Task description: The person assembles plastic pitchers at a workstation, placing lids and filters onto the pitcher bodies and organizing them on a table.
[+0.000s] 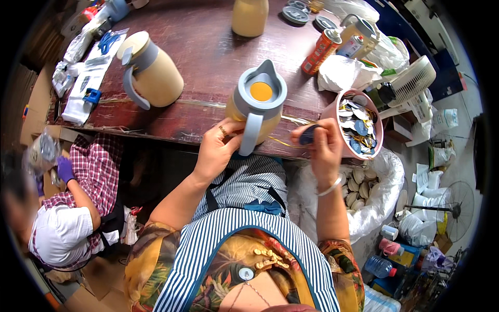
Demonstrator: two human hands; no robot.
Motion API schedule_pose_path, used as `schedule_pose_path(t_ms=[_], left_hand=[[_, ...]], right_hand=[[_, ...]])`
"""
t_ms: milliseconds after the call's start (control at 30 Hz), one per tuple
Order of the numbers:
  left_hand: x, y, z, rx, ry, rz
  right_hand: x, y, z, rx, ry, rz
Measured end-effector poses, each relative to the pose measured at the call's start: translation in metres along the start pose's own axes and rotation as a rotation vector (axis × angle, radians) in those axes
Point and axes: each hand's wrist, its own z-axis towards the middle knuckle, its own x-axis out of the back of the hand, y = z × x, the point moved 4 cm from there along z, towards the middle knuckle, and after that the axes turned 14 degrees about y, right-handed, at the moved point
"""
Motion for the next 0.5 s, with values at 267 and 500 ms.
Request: schedule_pose_path(t_ms=[267,500], left_hand=[[0.006,0.028,0.009,-0.418,0.036,0.224],[0.024,0.021,0.000,0.523,-0.101,-1.131]], right_hand=[[-0.071,0.032,-0.002,0.010,-0.105,0.416],[-0.081,0.037,-0.018,-0.134,0.162,0.614]])
